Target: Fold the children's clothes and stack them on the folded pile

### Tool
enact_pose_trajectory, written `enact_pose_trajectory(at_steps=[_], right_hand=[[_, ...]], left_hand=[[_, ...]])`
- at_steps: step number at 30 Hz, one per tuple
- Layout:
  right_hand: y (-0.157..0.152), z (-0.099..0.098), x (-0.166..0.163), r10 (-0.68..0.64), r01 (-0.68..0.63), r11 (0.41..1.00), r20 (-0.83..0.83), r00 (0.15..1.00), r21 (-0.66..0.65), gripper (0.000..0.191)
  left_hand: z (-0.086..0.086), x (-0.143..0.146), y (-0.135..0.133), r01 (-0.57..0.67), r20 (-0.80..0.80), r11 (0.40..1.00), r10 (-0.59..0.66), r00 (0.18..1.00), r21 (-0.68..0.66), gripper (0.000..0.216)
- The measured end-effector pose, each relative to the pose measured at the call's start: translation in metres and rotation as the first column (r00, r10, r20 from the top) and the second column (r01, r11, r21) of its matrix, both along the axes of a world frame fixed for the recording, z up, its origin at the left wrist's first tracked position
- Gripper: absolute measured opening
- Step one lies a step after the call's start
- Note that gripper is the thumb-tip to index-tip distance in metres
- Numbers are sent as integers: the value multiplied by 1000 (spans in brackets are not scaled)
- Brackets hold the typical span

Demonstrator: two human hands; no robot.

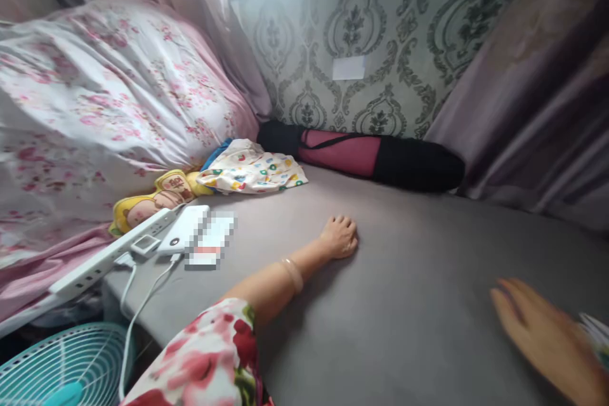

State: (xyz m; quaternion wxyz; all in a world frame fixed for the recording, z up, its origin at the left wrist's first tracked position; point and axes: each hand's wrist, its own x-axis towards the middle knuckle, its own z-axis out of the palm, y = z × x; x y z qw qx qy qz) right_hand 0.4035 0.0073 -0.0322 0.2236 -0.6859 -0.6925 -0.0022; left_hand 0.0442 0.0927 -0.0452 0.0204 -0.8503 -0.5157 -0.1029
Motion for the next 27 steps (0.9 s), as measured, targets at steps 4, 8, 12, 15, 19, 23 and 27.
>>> enact_pose_trajectory(at_steps=[4, 8, 12, 15, 19, 23, 27], right_hand=[[19, -49, -86, 142, -135, 986, 74, 987, -101, 73], [11, -60, -132, 192, -176, 976, 128, 973, -128, 70], [7, -58, -138, 191, -177, 980, 178, 965, -91, 69], [7, -56, -138, 188, -175, 981, 200, 962, -80, 69], [6, -53, -141, 185, -173, 982, 215, 959, -74, 69], [5, -51, -143, 181, -171, 983, 227, 957, -62, 70], [5, -51, -144, 181, -170, 983, 233, 955, -65, 70]], left_hand=[[11, -33, 23, 43, 209, 988, -12, 978, -147, 26], [25, -104, 45, -211, 281, 967, 245, 928, -146, 28], [47, -201, 48, -506, 277, 859, 505, 818, -72, 31], [68, -266, 38, -670, 258, 742, 652, 713, -26, 36], [90, -322, 24, -815, 225, 580, 793, 566, 4, 44], [96, -348, 20, -875, 107, 479, 876, 470, -77, 52], [90, -353, 24, -834, 114, 538, 842, 527, -121, 54]])
